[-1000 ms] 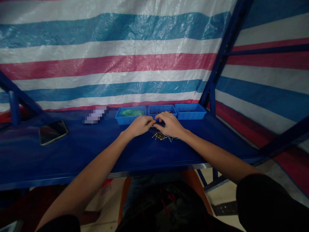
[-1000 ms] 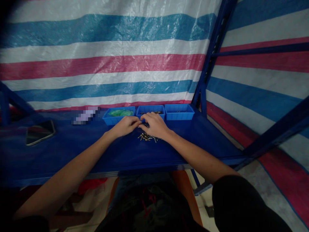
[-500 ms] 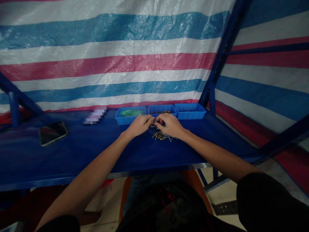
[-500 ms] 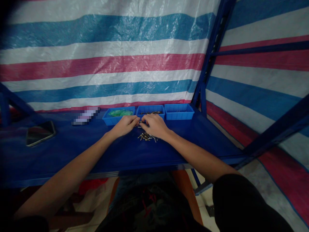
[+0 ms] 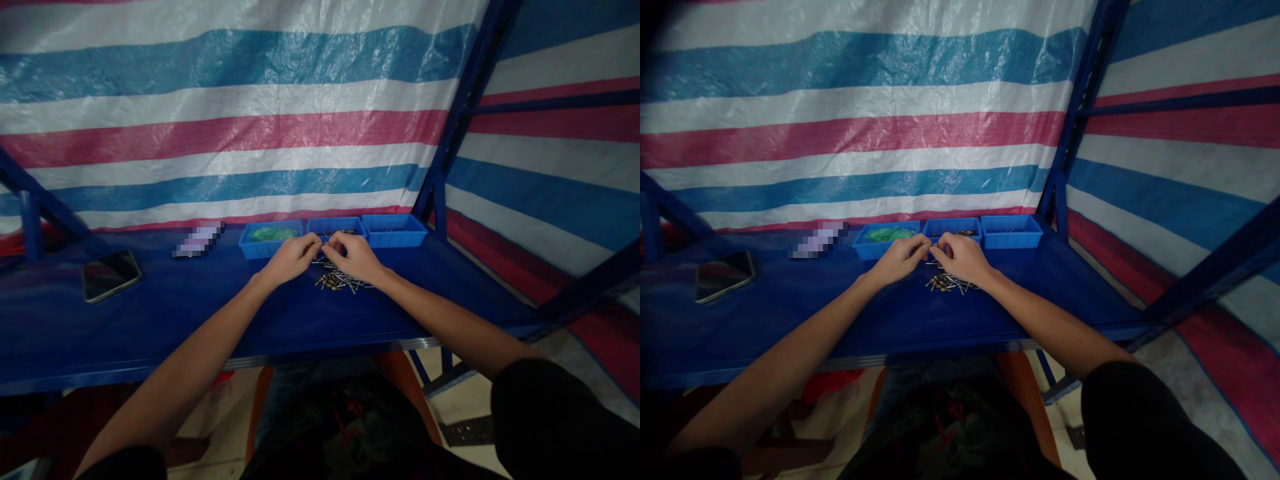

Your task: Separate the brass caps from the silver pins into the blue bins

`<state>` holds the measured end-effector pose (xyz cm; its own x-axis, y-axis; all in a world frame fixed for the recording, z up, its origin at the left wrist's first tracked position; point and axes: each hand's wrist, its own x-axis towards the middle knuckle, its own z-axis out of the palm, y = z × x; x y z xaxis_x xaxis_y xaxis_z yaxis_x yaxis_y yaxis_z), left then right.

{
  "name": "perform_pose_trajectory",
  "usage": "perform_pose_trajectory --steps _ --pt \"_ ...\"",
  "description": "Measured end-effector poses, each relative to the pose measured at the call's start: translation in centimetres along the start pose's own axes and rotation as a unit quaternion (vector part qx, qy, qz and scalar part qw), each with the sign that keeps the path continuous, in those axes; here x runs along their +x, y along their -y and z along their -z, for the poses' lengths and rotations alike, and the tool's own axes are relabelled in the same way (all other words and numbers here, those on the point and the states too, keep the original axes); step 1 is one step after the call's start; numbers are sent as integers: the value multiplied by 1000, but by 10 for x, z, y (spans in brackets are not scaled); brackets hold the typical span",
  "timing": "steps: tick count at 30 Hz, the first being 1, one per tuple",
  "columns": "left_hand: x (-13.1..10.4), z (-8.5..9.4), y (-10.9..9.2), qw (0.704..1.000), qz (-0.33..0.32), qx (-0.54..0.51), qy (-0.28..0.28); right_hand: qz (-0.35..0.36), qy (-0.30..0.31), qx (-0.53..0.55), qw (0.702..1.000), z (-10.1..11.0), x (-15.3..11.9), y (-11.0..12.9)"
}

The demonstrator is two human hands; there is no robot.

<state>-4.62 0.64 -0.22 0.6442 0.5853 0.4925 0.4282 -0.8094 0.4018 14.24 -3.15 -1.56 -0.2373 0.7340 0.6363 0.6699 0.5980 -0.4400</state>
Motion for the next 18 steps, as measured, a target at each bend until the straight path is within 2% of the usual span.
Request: perform_pose_trajectory --steps 7,18 --pt "1 1 -1 1000 12 3 2 47 -20 1 999 1 -1 -1" --pt "0 1 -2 999 0 29 13 17 1 2 1000 1 0 0"
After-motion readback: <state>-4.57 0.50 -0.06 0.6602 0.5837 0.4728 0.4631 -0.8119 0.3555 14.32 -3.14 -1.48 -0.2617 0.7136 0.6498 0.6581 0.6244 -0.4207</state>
